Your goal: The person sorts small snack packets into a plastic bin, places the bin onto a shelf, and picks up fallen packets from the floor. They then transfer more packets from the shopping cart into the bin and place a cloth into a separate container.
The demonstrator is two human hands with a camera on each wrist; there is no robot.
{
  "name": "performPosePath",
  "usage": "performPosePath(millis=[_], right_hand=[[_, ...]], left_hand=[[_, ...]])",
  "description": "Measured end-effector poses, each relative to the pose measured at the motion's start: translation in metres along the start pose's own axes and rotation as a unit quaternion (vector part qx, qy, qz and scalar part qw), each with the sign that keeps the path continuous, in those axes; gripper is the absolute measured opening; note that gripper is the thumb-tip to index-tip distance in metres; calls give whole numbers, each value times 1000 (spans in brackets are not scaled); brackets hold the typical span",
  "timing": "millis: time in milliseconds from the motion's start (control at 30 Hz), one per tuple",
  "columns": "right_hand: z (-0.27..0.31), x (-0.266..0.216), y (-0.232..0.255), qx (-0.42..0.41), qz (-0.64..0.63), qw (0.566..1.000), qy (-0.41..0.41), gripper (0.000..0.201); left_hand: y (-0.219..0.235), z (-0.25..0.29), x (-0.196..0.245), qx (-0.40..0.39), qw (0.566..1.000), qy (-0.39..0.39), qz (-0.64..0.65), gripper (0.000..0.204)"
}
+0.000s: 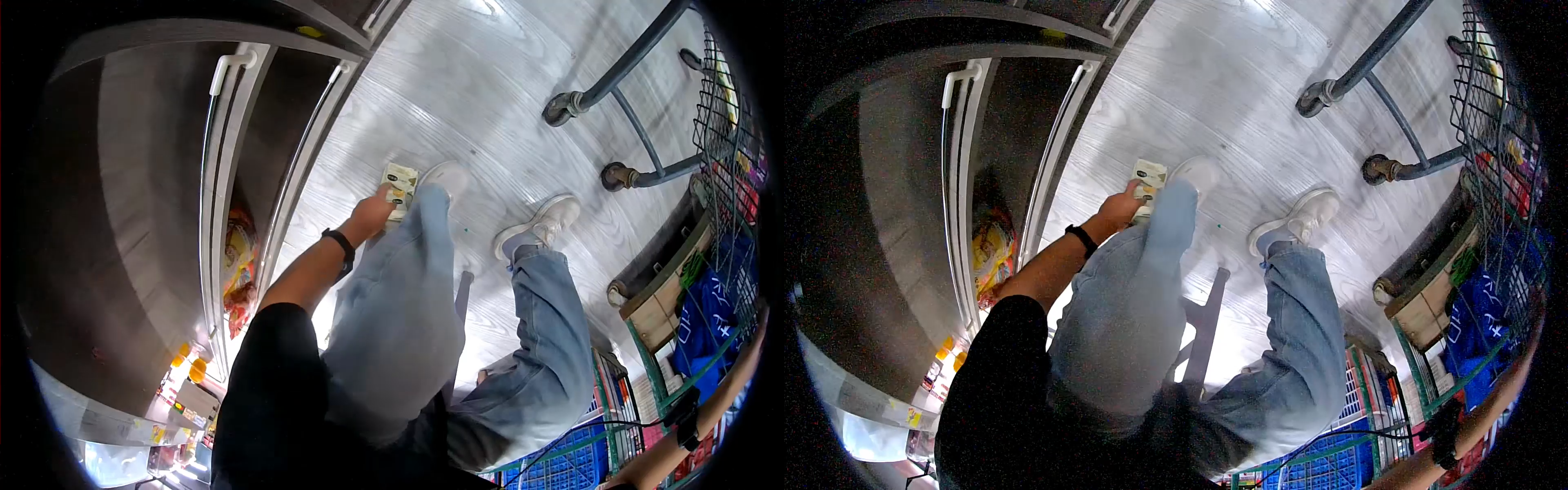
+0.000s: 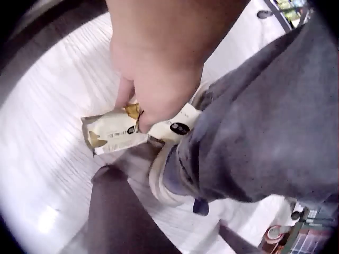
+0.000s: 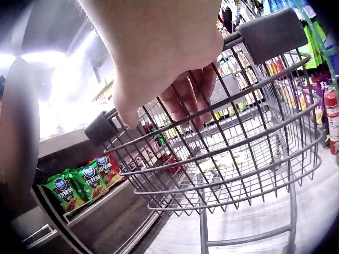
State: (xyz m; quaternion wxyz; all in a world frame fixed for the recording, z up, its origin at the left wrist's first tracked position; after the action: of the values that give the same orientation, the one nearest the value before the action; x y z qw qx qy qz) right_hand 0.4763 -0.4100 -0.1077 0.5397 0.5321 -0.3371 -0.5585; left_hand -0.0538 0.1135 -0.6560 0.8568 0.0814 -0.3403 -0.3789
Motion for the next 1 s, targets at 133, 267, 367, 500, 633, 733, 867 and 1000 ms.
performPosePath(millis=[133, 267, 367, 500, 633, 733, 867, 1000], right_hand=[[4, 2, 7, 21, 37, 999, -8, 56], [7, 6, 7, 36, 89, 995, 10, 55], [5, 4, 5, 35, 94, 995, 13, 52], [0, -2, 4, 37, 113, 993, 27, 49], [-11, -21, -4, 55, 169, 981, 80, 46], [-19, -55, -18, 84, 260, 952, 136, 44], [-4, -102, -25, 158, 261, 952, 26, 58], [13, -138, -18, 181, 225, 956, 59, 58]], left_hand=[[-7, -2, -4, 35, 999, -2, 29, 37], [-27, -15, -34, 40, 997, 27, 67, 36], [-35, -20, -46, 31, 997, 13, 76, 36], [30, 13, -3, 65, 989, 10, 132, 27], [86, 52, 14, 145, 980, -8, 140, 23], [144, 94, 40, 226, 955, -20, 190, 32], [213, 155, 84, 355, 911, -45, 203, 35], [287, 253, 180, 445, 866, -157, 168, 37]])
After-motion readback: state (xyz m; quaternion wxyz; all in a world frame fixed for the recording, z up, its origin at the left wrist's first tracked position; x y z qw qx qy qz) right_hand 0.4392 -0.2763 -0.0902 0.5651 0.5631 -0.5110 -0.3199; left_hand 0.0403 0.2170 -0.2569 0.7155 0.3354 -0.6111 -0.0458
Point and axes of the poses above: each hand's wrist, its own z-axis away from the middle knuckle, its own y-axis out of the back of the hand, x = y × z, the point moved 7 cm from there along -z, towards the middle knuckle, and after that the axes turned 12 degrees about z, right-handed, at the moved point
